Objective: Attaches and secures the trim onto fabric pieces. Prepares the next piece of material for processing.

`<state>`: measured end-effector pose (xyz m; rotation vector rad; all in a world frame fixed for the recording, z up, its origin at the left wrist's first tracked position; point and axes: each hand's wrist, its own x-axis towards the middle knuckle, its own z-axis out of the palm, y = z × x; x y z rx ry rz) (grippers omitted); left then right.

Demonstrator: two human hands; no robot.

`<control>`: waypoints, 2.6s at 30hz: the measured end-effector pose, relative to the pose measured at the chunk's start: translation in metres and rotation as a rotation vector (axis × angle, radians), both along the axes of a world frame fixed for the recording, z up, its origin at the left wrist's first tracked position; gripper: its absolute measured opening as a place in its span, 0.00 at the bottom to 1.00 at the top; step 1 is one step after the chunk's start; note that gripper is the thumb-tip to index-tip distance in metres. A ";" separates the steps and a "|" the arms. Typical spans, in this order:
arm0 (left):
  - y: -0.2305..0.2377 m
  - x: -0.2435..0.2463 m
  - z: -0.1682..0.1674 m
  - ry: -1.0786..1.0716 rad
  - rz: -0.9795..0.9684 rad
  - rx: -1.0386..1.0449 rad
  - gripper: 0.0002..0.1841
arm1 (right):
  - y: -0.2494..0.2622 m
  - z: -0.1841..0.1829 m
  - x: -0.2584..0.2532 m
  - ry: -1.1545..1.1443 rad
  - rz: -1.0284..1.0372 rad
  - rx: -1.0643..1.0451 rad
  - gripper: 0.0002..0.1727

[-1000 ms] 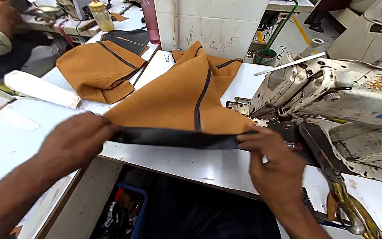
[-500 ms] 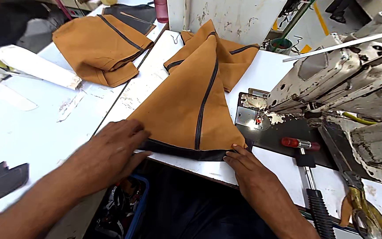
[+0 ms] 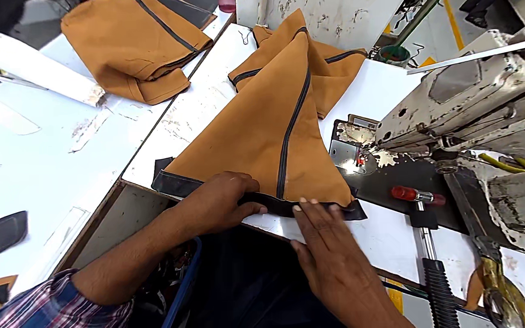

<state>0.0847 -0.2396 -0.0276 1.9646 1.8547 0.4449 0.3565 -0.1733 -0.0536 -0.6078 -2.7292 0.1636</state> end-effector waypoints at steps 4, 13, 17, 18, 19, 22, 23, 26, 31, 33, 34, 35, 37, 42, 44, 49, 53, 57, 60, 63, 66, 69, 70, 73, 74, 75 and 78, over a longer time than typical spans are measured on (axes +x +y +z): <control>0.000 0.002 0.005 -0.026 0.054 -0.073 0.22 | 0.002 -0.024 0.001 -0.112 0.041 -0.047 0.49; -0.005 0.012 -0.005 0.083 0.144 -0.002 0.22 | -0.009 -0.014 -0.011 -0.135 -0.068 0.012 0.62; -0.003 0.011 -0.003 0.101 0.121 -0.015 0.23 | -0.006 -0.021 -0.021 -0.041 0.134 -0.049 0.57; -0.002 0.012 -0.003 0.102 0.119 -0.028 0.23 | -0.007 -0.024 -0.022 -0.053 0.145 -0.046 0.57; -0.001 0.011 -0.002 0.102 0.117 -0.034 0.23 | -0.007 -0.026 -0.024 -0.063 0.139 -0.033 0.58; -0.002 0.009 -0.002 0.089 0.112 -0.019 0.23 | -0.009 -0.026 -0.024 -0.104 0.097 -0.011 0.59; -0.004 0.005 -0.004 0.078 0.104 0.006 0.23 | -0.010 -0.026 -0.024 -0.113 0.087 -0.011 0.59; -0.016 -0.017 -0.008 0.061 0.090 0.108 0.24 | -0.013 -0.024 -0.025 -0.128 0.061 -0.005 0.61; -0.044 -0.052 -0.019 0.064 0.106 0.297 0.19 | -0.019 -0.022 -0.029 -0.160 0.014 0.033 0.64; -0.050 -0.054 -0.021 0.065 0.142 0.310 0.18 | -0.021 -0.018 -0.032 -0.169 0.003 0.073 0.64; -0.051 -0.053 -0.021 0.061 0.157 0.311 0.17 | -0.023 -0.016 -0.035 -0.181 -0.006 0.102 0.64; -0.051 -0.052 -0.022 0.057 0.164 0.310 0.17 | -0.026 -0.013 -0.039 -0.198 -0.022 0.138 0.65; -0.049 -0.051 -0.022 0.053 0.165 0.305 0.17 | -0.032 -0.006 -0.048 -0.229 -0.062 0.186 0.67; -0.046 -0.052 -0.019 0.044 0.145 0.266 0.16 | -0.030 -0.015 -0.069 -0.087 0.094 0.048 0.64; -0.046 -0.051 -0.019 0.038 0.141 0.248 0.16 | -0.029 -0.024 -0.073 -0.072 0.153 0.009 0.63; -0.044 -0.053 -0.019 0.012 0.140 0.253 0.15 | -0.031 -0.023 -0.075 -0.128 0.120 0.044 0.66; -0.043 -0.053 -0.019 0.009 0.151 0.247 0.15 | -0.034 -0.015 -0.079 -0.184 0.079 0.086 0.69; -0.042 -0.052 -0.018 0.008 0.153 0.228 0.15 | -0.039 -0.004 -0.090 -0.199 0.061 0.016 0.71; -0.042 -0.054 -0.020 -0.024 0.148 0.286 0.13 | -0.034 -0.019 -0.097 -0.120 0.166 -0.020 0.67; -0.056 -0.058 -0.024 -0.084 0.214 0.492 0.11 | -0.032 -0.025 -0.098 -0.105 0.190 -0.007 0.66; -0.083 -0.060 -0.023 -0.016 0.358 0.709 0.12 | -0.032 -0.025 -0.098 -0.101 0.180 -0.011 0.66; -0.111 -0.062 -0.028 0.140 0.334 0.727 0.14 | -0.031 -0.024 -0.098 -0.104 0.178 0.004 0.66; -0.118 -0.063 -0.031 0.181 0.272 0.684 0.16 | -0.032 -0.024 -0.099 -0.110 0.177 0.013 0.66; -0.126 -0.062 -0.043 0.283 0.127 0.518 0.22 | -0.033 -0.024 -0.099 -0.111 0.170 0.027 0.66; -0.127 -0.062 -0.047 0.314 0.115 0.477 0.24 | -0.033 -0.024 -0.099 -0.111 0.167 0.031 0.65; -0.127 -0.063 -0.050 0.335 0.110 0.453 0.25 | -0.033 -0.023 -0.100 -0.113 0.163 0.041 0.65; -0.126 -0.063 -0.055 0.353 0.113 0.447 0.26 | -0.036 -0.020 -0.101 -0.141 0.133 0.095 0.67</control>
